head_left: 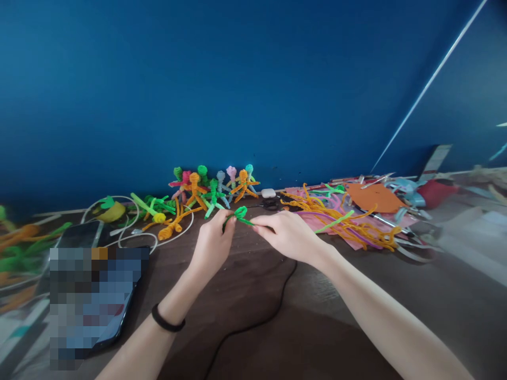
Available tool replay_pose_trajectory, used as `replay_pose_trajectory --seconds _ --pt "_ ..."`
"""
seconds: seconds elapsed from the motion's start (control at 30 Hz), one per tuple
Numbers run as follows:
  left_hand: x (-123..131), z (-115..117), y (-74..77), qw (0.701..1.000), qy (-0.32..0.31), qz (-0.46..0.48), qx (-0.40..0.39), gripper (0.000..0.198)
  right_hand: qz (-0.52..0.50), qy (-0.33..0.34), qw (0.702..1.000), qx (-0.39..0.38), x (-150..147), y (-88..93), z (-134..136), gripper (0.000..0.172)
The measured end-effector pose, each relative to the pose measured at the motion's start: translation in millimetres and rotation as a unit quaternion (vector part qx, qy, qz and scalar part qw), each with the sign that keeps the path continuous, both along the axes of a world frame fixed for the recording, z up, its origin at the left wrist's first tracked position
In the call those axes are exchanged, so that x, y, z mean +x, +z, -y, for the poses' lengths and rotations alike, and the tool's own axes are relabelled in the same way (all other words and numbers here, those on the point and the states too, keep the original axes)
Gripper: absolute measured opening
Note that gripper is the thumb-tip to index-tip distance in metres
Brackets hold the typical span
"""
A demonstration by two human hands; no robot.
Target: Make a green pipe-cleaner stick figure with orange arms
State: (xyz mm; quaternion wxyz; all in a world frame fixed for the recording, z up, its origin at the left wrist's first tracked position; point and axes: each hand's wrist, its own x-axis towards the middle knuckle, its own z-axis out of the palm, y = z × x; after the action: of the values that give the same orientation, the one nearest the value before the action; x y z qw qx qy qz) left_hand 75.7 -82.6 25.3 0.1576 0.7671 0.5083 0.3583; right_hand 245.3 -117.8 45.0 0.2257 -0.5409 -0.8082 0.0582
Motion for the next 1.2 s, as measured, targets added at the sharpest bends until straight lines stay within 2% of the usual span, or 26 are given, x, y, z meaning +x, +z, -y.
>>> replay_pose_trajectory --seconds 0.13,0.33,0.5,0.8,1.0,1.2 --pt "0.1 -0.6 -0.9 1.000 -0.001 -0.004 -0.001 0.015 -0.003 -0.002 1.000 0.002 -0.2 1.4 0.8 0.025" --pt "2.7 2.0 1.5 0.998 -0.025 -0.037 -0.047 0.018 0.014 -0.007 0.999 0.040 1.3 -1.5 -2.1 0.021" --pt "4.0 3.4 1.6 0.994 -0.052 -0.078 -0.061 0.016 0.006 0.020 0.997 0.071 2.0 -4.0 -4.8 0.016" --pt "2.6 3.6 3.6 0.991 -0.093 -0.017 -0.091 0.015 -0.069 0.023 0.996 0.048 4.1 -2.2 -4.9 0.015" --pt "2.8 6.1 2.3 0.995 -0.081 0.011 -0.061 0.022 -0.087 0.028 0.995 0.030 2.3 -2.9 -5.7 0.015" --pt "4.7 8.3 2.2 0.994 -0.067 0.045 -0.073 0.027 -0.092 0.042 0.994 0.047 0.9 -2.4 -6.3 0.018"
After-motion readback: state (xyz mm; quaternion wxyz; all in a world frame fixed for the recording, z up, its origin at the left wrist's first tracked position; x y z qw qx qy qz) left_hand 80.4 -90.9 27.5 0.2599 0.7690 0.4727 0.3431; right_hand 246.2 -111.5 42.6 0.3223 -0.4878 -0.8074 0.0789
